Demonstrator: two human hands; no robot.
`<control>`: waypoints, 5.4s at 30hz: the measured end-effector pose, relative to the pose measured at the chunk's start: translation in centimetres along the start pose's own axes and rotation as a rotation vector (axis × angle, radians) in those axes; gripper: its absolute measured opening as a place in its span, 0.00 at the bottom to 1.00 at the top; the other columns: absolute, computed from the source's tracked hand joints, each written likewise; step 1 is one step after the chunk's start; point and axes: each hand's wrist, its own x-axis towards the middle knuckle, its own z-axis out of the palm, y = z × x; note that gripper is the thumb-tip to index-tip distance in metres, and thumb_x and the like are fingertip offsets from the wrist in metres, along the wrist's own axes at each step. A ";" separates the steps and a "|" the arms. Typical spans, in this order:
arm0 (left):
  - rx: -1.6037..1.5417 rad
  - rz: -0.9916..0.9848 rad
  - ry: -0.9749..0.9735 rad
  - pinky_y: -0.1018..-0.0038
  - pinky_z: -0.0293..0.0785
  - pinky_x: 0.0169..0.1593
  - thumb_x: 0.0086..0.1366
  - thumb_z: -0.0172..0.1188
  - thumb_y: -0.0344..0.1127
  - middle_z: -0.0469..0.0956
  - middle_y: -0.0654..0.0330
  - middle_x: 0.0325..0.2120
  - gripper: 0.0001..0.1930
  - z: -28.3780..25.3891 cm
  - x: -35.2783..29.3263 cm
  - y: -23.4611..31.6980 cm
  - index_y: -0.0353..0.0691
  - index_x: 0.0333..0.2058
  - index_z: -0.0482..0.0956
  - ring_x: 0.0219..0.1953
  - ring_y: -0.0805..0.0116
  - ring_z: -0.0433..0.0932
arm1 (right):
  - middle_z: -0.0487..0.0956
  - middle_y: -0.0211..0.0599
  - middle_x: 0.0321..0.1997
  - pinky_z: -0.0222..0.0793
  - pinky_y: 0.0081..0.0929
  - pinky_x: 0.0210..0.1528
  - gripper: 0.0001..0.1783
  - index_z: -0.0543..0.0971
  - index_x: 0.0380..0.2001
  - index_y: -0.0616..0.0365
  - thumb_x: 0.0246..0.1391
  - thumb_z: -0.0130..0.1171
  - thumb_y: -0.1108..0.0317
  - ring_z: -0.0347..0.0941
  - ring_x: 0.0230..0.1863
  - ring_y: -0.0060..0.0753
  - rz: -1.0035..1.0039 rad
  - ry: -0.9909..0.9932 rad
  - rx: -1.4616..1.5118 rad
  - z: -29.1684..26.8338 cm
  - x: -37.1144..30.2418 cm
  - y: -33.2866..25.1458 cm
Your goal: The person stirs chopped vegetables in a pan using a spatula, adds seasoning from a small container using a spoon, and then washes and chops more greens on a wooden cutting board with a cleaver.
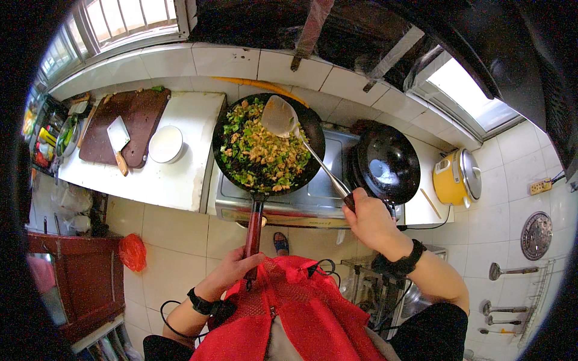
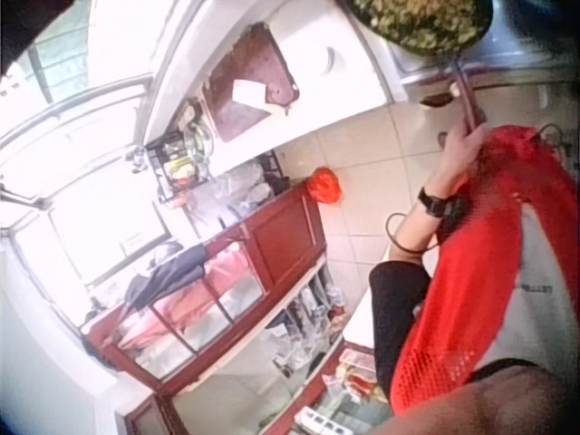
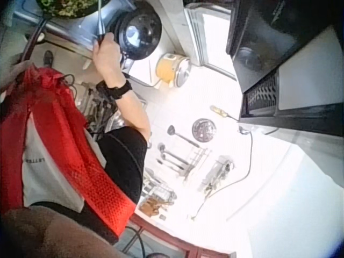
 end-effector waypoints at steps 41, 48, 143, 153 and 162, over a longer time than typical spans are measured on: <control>-0.029 0.105 0.027 0.75 0.68 0.26 0.65 0.60 0.46 0.72 0.65 0.21 0.17 0.2 0.5 -0.8 0.35 0.35 0.73 0.23 0.76 0.71 | 0.79 0.48 0.25 0.72 0.36 0.31 0.18 0.79 0.39 0.62 0.56 0.59 0.56 0.75 0.23 0.43 0.084 -0.498 0.018 -2.8 5.3 -1.5; 0.131 0.046 0.024 0.71 0.71 0.29 0.65 0.59 0.45 0.75 0.62 0.22 0.18 -0.3 0.3 -0.2 0.33 0.34 0.74 0.25 0.74 0.73 | 0.74 0.42 0.19 0.66 0.31 0.19 0.15 0.72 0.41 0.63 0.59 0.58 0.62 0.70 0.16 0.29 0.215 -0.427 0.368 4.3 4.5 -2.2; -0.086 -0.169 0.117 0.82 0.64 0.29 0.64 0.61 0.37 0.72 0.70 0.25 0.11 1.2 -0.5 1.9 0.38 0.40 0.74 0.26 0.82 0.67 | 0.75 0.53 0.38 0.72 0.48 0.33 0.27 0.65 0.59 0.59 0.55 0.55 0.71 0.74 0.33 0.59 -0.119 0.262 -0.068 2.2 3.1 6.4; -0.064 -0.235 0.174 0.81 0.66 0.29 0.63 0.60 0.36 0.71 0.70 0.24 0.09 1.3 -0.6 1.5 0.39 0.37 0.74 0.25 0.80 0.69 | 0.75 0.50 0.38 0.73 0.46 0.36 0.26 0.61 0.60 0.59 0.59 0.51 0.68 0.75 0.36 0.56 -0.059 -0.094 0.003 4.4 6.9 6.2; -0.045 -0.259 0.177 0.80 0.67 0.27 0.63 0.61 0.37 0.71 0.69 0.23 0.10 0.9 -0.4 1.3 0.39 0.36 0.73 0.24 0.80 0.69 | 0.71 0.42 0.33 0.69 0.39 0.29 0.37 0.61 0.64 0.59 0.50 0.59 0.72 0.72 0.27 0.47 -0.141 -0.038 -0.099 2.1 0.8 5.9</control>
